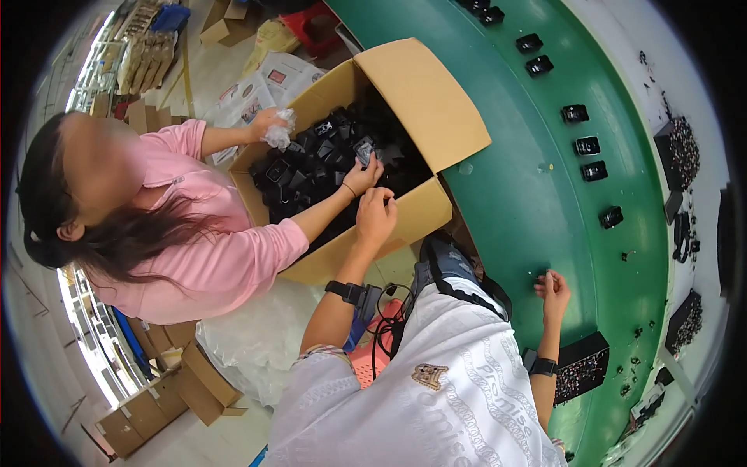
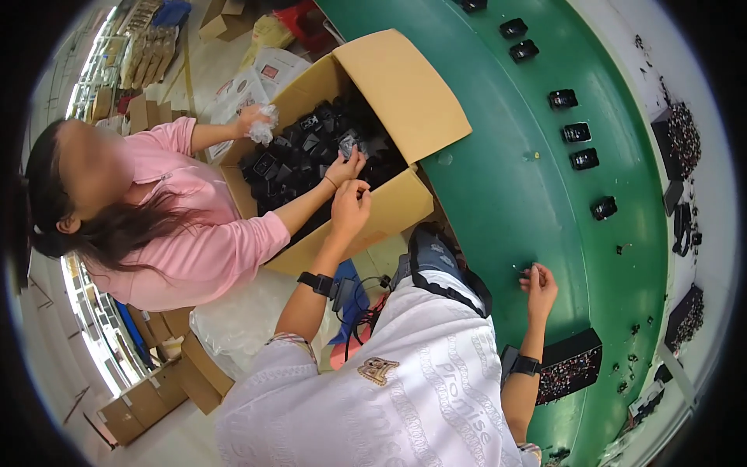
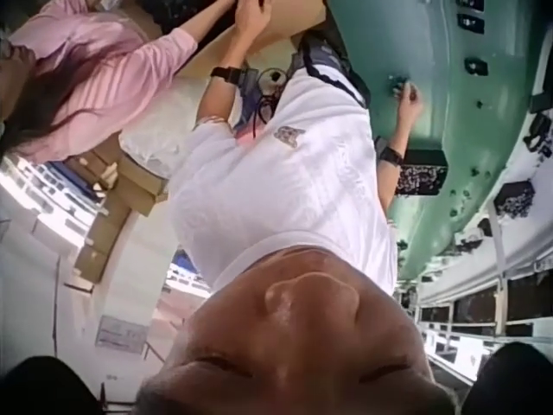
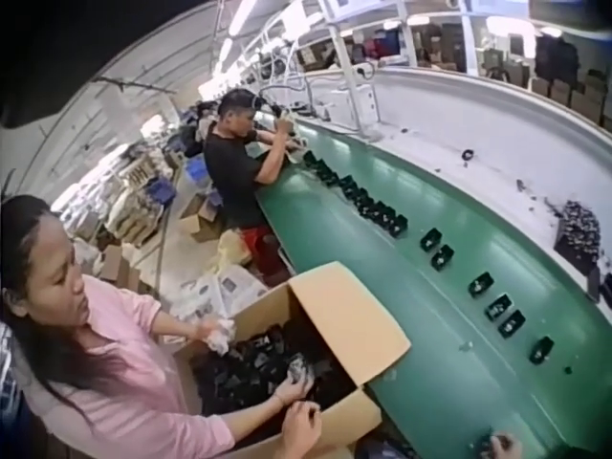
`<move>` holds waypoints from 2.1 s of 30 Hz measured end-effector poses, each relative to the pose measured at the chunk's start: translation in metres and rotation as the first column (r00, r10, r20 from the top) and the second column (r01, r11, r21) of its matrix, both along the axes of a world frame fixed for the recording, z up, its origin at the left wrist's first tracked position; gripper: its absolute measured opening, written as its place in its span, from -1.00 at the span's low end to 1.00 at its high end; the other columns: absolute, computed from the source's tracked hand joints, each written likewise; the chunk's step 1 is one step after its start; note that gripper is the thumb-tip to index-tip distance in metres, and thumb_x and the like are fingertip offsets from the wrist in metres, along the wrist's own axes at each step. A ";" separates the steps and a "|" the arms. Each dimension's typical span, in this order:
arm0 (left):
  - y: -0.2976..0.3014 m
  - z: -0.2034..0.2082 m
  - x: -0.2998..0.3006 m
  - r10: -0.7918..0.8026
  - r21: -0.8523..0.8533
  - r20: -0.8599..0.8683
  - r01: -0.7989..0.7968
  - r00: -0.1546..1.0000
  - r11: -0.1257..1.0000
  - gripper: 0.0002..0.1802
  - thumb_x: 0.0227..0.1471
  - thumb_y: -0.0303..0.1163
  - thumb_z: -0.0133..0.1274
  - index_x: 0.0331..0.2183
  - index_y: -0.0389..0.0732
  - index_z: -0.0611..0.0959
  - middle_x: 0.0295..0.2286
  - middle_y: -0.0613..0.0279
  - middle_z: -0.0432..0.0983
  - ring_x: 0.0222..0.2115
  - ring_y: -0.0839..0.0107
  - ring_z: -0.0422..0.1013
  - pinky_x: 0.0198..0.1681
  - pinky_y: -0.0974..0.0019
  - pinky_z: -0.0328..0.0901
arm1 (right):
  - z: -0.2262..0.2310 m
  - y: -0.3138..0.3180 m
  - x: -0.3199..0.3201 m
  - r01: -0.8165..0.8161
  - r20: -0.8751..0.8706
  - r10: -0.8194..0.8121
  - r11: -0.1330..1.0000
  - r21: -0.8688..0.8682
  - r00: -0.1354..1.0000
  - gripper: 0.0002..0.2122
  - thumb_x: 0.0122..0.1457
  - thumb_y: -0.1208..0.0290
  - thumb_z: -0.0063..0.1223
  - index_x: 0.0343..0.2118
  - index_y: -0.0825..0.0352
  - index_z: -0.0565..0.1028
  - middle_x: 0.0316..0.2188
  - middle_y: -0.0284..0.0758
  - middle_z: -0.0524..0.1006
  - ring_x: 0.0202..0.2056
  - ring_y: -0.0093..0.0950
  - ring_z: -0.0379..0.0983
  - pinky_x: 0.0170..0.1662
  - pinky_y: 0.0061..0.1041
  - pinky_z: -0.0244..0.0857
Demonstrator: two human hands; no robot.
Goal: Assembling small electronic components and circuit boards into black plastic housings on an industrial assembly line.
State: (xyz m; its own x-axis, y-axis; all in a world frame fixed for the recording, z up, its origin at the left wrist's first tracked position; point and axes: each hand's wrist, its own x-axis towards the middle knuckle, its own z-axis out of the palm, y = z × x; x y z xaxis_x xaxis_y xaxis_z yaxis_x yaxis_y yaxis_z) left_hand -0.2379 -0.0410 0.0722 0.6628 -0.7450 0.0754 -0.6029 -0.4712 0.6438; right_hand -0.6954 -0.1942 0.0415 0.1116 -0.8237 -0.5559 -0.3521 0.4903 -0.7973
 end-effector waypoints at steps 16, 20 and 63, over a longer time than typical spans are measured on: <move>0.016 -0.171 0.134 0.067 0.945 -0.284 0.268 0.956 0.187 0.15 -0.14 0.25 0.23 0.36 0.19 0.05 0.38 0.06 -0.32 0.35 -0.17 -0.20 0.29 -0.27 0.03 | 0.033 -0.001 0.008 -0.115 0.004 0.115 0.992 0.048 0.993 -0.75 0.34 0.26 -0.01 -0.16 0.33 0.58 -0.44 -0.45 0.51 -0.51 -0.68 0.46 -0.39 -0.67 0.39; 0.003 -0.201 0.141 0.097 0.903 -0.384 0.352 0.918 0.246 0.09 -0.06 0.18 0.17 0.36 0.01 0.05 0.36 0.15 -0.08 0.36 -0.10 -0.18 0.29 -0.24 0.04 | 0.036 0.009 -0.002 0.003 0.067 -0.011 0.993 0.118 0.998 -0.77 0.35 0.30 -0.03 -0.19 0.34 0.58 -0.46 -0.45 0.53 -0.49 -0.66 0.48 -0.38 -0.66 0.39; -0.225 0.015 -0.228 -0.712 -0.045 -0.162 0.716 0.683 0.697 -0.51 -0.18 -0.18 0.41 -0.26 -0.22 0.57 -0.28 0.06 0.45 -0.18 0.05 0.39 -0.07 0.09 0.32 | 0.016 0.016 -0.084 0.395 0.616 -0.470 0.879 0.266 0.632 -0.60 0.22 0.59 0.02 0.15 0.37 0.41 -0.13 -0.38 0.56 -0.26 -0.68 0.43 -0.13 -0.69 0.33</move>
State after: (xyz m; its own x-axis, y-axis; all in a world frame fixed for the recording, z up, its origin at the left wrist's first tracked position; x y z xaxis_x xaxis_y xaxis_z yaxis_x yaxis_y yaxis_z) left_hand -0.4657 -0.2661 0.0872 -0.0696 -0.9976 0.0005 -0.6561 0.0462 0.7532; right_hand -0.7799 -0.1778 0.0575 0.1160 -0.8186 -0.5625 0.5031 0.5367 -0.6774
